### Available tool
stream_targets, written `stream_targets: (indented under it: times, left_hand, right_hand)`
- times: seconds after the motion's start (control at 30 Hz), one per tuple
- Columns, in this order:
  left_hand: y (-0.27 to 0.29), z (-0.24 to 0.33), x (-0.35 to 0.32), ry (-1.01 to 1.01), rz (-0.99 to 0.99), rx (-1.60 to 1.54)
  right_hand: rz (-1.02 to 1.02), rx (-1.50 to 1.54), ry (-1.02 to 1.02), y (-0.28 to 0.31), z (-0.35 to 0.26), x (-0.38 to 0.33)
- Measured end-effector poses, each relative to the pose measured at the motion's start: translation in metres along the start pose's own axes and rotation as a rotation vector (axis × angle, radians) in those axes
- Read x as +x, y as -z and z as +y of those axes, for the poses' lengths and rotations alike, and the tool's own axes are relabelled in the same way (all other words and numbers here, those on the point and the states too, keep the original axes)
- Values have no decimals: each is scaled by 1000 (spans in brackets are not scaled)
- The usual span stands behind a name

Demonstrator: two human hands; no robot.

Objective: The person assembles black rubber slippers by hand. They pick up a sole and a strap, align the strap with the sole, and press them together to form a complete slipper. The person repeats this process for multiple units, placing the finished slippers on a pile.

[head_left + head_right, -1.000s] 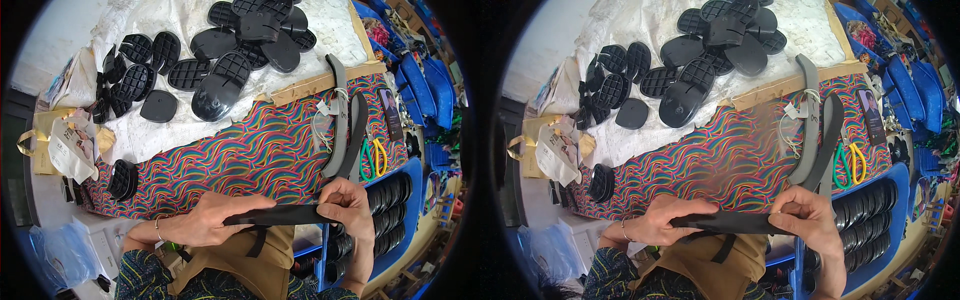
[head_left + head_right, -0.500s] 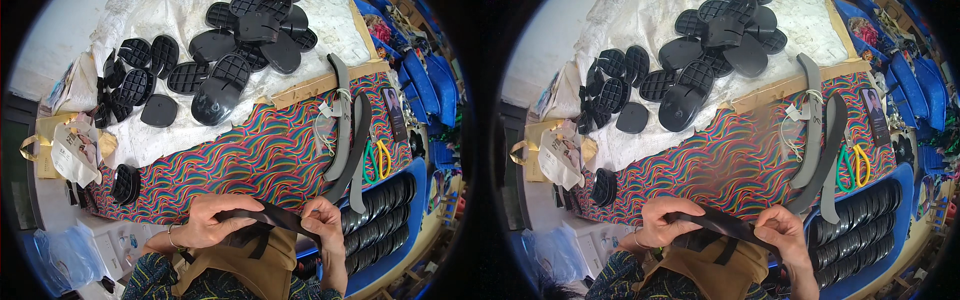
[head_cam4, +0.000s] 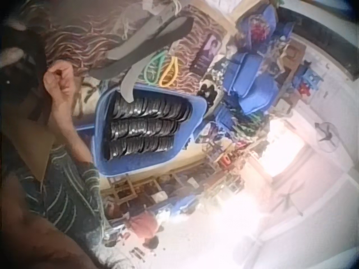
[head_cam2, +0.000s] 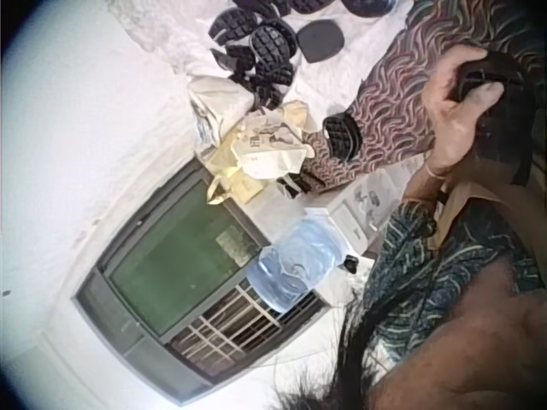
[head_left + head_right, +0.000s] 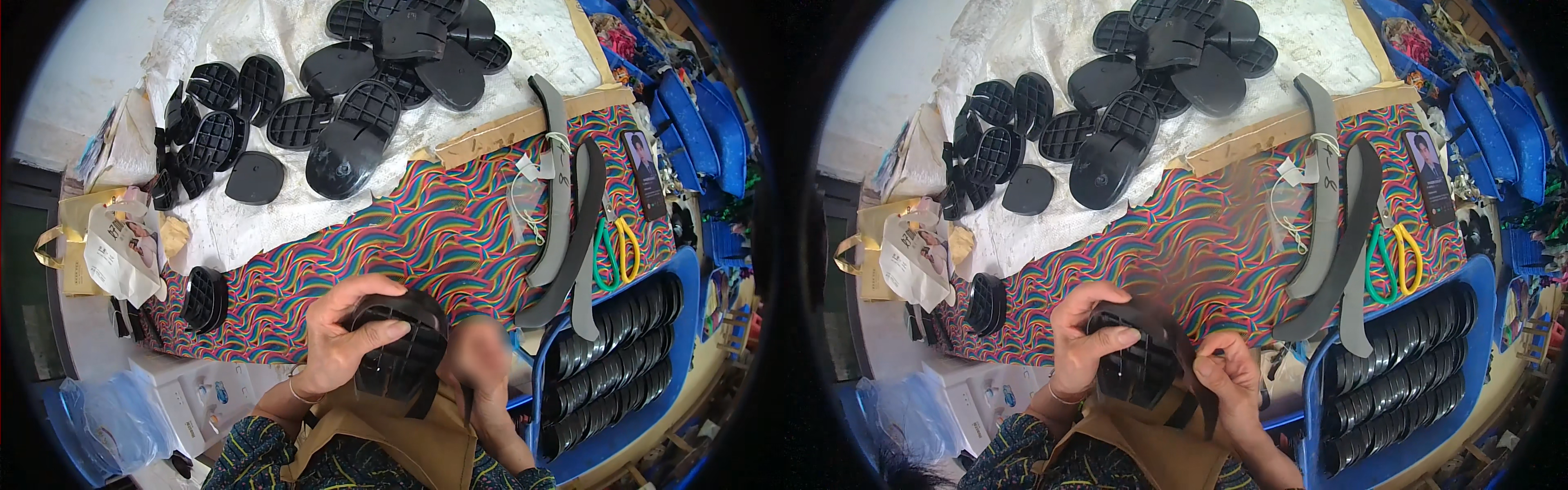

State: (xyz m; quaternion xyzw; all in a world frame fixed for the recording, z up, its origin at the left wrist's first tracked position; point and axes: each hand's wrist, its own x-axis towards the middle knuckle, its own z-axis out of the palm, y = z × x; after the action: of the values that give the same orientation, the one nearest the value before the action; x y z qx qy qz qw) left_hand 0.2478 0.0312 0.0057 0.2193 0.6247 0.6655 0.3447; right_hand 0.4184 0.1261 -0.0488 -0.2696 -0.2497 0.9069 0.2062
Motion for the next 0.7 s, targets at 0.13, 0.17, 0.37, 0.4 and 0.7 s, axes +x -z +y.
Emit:
stream_targets:
  times: [0.13,0.17,0.37,0.4,0.7]
  left_hand:
    - [-8,-3,6,54,63,-44]
    - [-9,-4,6,72,69,-62]
    - [-11,-13,19,-18,-27,-11]
    - [-12,-14,22,-34,-45,-8]
    - [-24,-8,36,-206,21,75]
  right_hand:
    - [40,6,31,-4,17,4]
    - [43,21,37,-4,19,6]
    - [55,60,135,0,22,22]
    - [73,63,147,-3,20,25]
    - [36,-323,405,1,16,26]
